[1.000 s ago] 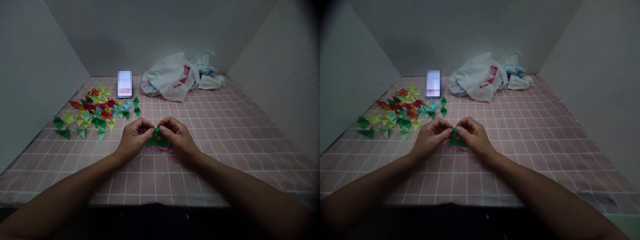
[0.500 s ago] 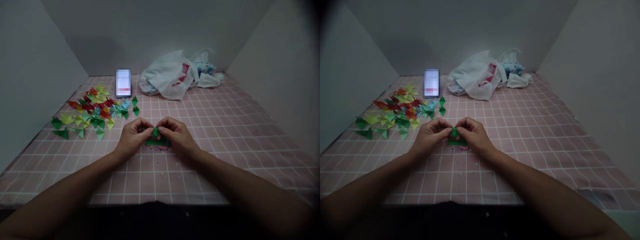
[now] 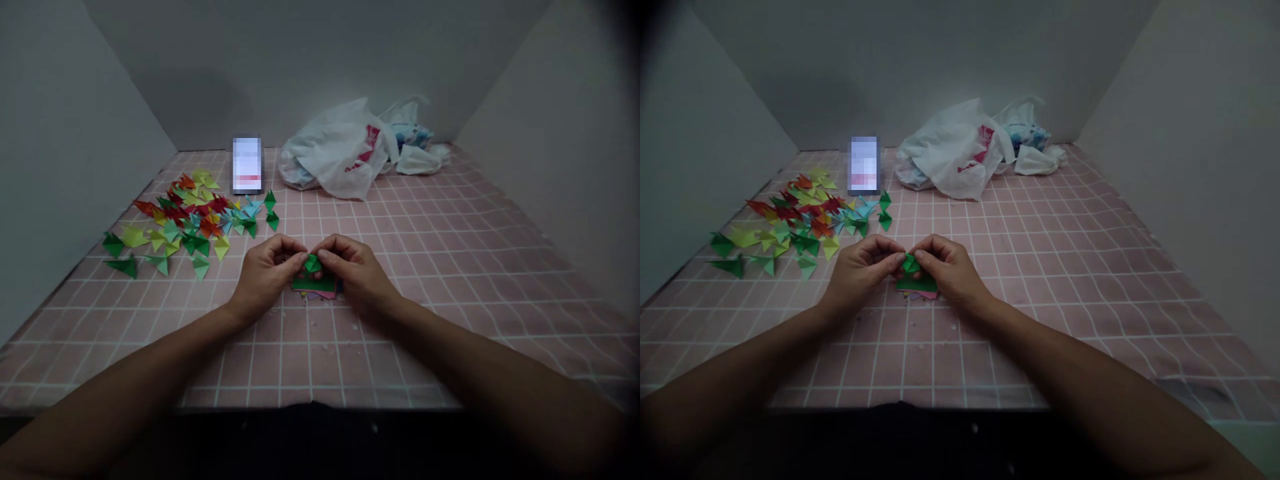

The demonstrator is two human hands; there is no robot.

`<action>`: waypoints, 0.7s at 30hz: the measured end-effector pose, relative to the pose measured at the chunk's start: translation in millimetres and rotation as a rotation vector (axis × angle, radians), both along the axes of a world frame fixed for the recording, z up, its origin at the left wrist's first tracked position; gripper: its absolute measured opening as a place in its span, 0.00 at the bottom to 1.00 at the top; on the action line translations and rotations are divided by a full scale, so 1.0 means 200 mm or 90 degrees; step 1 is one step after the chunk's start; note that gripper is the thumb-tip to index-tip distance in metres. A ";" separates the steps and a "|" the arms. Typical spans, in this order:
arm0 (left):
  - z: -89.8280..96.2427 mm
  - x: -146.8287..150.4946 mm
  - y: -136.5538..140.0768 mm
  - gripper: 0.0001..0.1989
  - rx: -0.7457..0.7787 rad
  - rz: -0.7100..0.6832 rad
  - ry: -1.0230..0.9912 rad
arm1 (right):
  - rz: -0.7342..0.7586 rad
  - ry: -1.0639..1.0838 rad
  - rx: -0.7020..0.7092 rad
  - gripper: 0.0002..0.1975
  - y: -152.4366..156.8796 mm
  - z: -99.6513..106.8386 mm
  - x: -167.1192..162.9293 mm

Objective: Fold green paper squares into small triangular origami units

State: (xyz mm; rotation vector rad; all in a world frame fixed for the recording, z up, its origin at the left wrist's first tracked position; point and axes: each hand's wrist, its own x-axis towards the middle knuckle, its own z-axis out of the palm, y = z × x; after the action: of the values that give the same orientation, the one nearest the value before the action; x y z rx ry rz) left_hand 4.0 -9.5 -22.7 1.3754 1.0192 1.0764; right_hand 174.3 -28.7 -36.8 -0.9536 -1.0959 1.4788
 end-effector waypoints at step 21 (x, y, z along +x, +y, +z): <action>-0.02 0.00 0.01 0.10 0.021 -0.015 0.009 | -0.014 0.016 -0.019 0.12 0.02 -0.01 0.00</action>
State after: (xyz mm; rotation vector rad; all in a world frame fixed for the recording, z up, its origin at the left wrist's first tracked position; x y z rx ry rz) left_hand 3.8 -7.4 -27.3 1.4207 0.9969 1.0722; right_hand 173.6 -25.7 -39.8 -0.9622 -1.0451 1.4884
